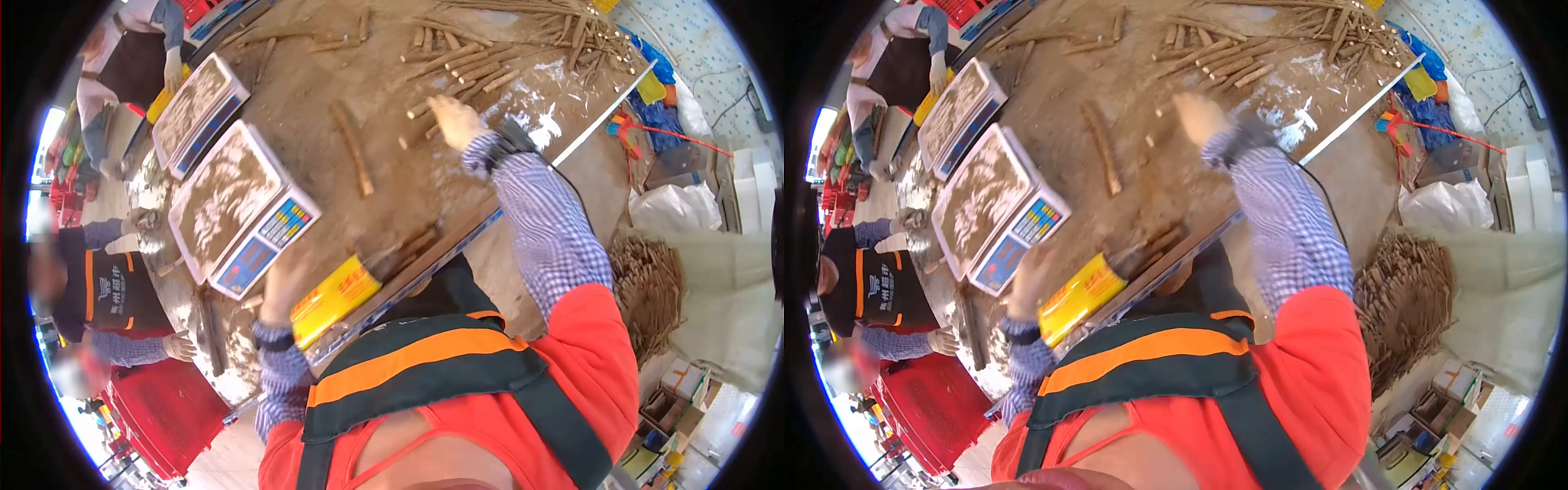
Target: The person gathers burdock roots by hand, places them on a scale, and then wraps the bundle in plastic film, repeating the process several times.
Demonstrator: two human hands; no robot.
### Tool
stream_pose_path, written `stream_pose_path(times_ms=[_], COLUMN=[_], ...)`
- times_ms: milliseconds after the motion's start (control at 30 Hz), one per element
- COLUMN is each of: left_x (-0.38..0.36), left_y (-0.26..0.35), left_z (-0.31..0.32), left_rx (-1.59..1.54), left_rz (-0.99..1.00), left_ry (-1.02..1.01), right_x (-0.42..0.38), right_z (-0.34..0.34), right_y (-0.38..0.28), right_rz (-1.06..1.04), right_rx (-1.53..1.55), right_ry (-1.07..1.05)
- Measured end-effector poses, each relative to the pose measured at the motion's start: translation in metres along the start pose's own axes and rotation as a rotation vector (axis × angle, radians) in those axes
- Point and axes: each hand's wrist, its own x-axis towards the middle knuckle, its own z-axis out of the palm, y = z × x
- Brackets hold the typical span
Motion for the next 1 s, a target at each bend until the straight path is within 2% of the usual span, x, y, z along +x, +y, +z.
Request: stream_pose_path(times_ms=[33,100,133,167,200,233,300,333,367,400,433,467,500,533,567,600,633,667,700,733,767,900,967,1000], left_x=[0.035,0.157,0.174,0.187,0.198,0.207,0.223,0.234,0.244,0.254,0.265,0.29,0.297,0.314,0.331,0.348,0.367,0.386,0.409,0.42,0.425,0.418,0.419,0.43], left_y=[0.031,-0.031,-0.008,0.027,0.05,0.056,0.056,0.04,0.052,0.07,0.083,0.093,0.141,0.171,0.196,0.215,0.229,0.24,0.226,0.23,0.232,0.241,0.241,0.234], left_z=[0.039,0.094,0.11,0.13,0.148,0.154,0.143,0.14,0.146,0.155,0.168,0.186,0.214,0.237,0.265,0.29,0.314,0.334,0.357,0.371,0.382,0.376,0.363,0.361], left_rx=[-0.123,0.336,0.348,0.627,0.893,0.9,0.558,0.53,0.538,0.391,0.239,0.393,0.185,0.35,0.239,0.303,0.366,0.429,0.628,0.723,0.818,1.03,0.981,0.943], left_rz=[0.095,0.445,0.435,0.208,-0.029,-0.034,-0.204,-0.131,-0.136,-0.031,0.069,0.251,0.125,0.27,0.292,0.378,0.345,0.313,0.566,0.59,0.609,0.6,0.504,0.367], left_ry=[-0.015,0.329,0.326,0.373,0.414,0.41,0.241,0.322,0.321,0.379,0.435,0.497,0.353,0.296,0.182,0.122,0.024,-0.074,0.019,0.069,0.118,0.008,-0.1,-0.182], right_x=[0.028,0.056,0.068,0.078,0.077,0.079,0.075,0.075,0.07,0.076,0.08,0.081,0.091,0.097,0.104,0.111,0.117,0.122,0.126,0.127,0.131,0.131,0.121,0.113], right_z=[0.008,0.026,0.021,0.014,0.02,0.003,-0.035,-0.042,-0.044,-0.062,-0.071,-0.102,-0.062,-0.059,-0.05,-0.035,-0.017,0.005,0.03,0.043,0.008,0.011,0.013,0.008], right_y=[0.005,0.008,0.004,0.005,0.015,0.022,0.047,0.067,0.087,0.111,0.135,0.161,0.196,0.218,0.238,0.259,0.274,0.279,0.283,0.286,0.262,0.253,0.252,0.251], right_rz=[-0.03,-0.051,-0.081,-0.108,-0.251,-0.315,-0.391,-0.347,-0.171,0.074,0.296,0.481,0.747,0.908,1.049,1.161,1.274,1.28,1.223,1.165,1.231,1.293,1.28,1.267], right_rx=[-0.075,-0.267,-0.254,-0.245,-0.17,-0.057,0.125,0.246,0.44,0.583,0.566,0.795,0.916,0.917,1.166,1.231,1.297,1.301,1.183,1.062,0.644,0.71,0.727,0.776], right_ry=[-0.028,-0.126,-0.239,-0.348,-0.184,-0.32,-0.326,-0.284,-0.111,-0.257,-0.173,-0.177,-0.091,-0.001,0.034,-0.01,-0.052,-0.048,-0.046,-0.049,-0.06,0.021,0.048,0.033])
